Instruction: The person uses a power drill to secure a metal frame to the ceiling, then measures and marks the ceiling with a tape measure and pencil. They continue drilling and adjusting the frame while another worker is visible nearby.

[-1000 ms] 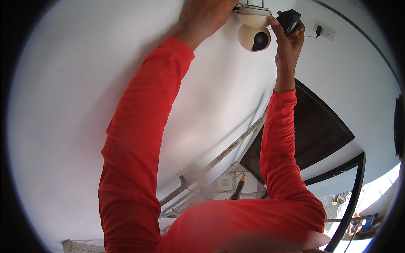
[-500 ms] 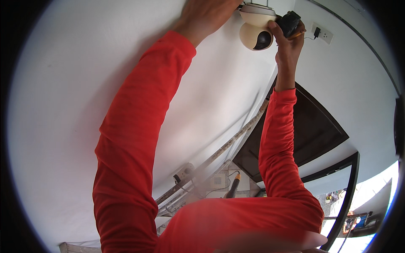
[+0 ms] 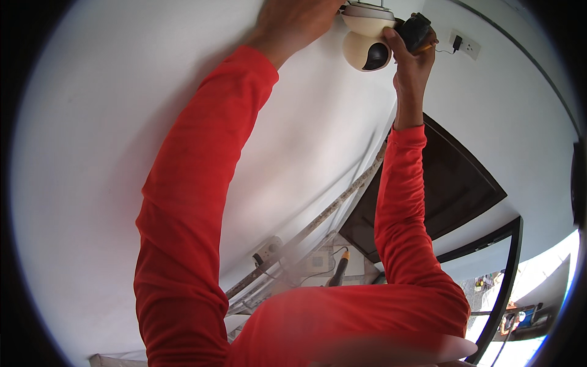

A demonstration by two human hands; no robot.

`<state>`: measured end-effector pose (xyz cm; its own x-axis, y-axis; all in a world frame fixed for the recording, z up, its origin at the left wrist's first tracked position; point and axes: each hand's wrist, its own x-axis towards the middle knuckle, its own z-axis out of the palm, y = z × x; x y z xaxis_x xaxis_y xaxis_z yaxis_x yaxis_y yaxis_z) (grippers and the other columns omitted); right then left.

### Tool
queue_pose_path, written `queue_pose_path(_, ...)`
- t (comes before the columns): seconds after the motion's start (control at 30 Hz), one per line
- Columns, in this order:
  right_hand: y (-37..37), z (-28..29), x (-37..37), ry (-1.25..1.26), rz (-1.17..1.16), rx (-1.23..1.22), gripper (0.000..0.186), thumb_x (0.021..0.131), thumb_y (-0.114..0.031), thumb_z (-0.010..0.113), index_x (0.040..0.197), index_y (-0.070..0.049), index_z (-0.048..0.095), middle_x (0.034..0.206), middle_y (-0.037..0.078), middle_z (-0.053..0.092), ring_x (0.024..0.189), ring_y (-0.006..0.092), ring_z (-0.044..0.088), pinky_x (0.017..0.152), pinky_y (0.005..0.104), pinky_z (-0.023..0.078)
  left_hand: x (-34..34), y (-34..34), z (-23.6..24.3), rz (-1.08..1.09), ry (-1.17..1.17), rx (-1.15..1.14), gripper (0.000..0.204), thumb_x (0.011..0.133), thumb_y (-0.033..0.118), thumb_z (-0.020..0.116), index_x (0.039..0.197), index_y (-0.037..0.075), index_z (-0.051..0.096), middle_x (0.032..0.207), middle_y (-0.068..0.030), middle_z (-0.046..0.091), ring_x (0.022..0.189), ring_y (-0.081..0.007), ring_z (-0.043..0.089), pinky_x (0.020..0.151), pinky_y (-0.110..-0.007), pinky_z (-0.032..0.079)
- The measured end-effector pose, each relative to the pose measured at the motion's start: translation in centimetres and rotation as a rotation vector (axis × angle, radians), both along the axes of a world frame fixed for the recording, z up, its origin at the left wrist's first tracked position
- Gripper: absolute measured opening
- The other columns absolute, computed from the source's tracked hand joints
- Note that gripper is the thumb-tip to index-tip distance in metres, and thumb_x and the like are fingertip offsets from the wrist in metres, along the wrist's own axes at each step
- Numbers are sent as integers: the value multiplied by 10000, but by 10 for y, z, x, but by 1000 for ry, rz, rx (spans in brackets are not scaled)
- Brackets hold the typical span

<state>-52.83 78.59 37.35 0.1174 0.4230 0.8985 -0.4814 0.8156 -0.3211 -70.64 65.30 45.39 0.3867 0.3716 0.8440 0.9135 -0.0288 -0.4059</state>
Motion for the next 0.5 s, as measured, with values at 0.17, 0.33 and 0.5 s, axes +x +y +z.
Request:
queue_pose_path(0.17,0,-1,1,11,47,36,539,809,-127,898,1203,-37,541,1041,67,722,792,77,646,635,192,463,2,-6,2,-54,-25,0,104,885,82,667,974,53,713,1032,-84,697,936,-271,702,781,-403,593)
queue_pose_path(0.33,-9,-13,31,28,-48,-24,502,867,-178,847,1248,-33,555,1109,95,701,861,115,684,581,200,405,3,-8,3,-52,-51,-23,273,825,109,720,1063,64,593,988,-109,650,909,-320,685,745,-444,569)
queue_pose_path(0.5,-34,-103,96,-19,118,-223,641,927,-285,765,1433,5,500,1151,63,659,1028,150,661,562,215,368,0,-4,8,-361,-137,19,312,790,41,760,983,66,516,751,-85,525,608,-234,512,573,-363,456)
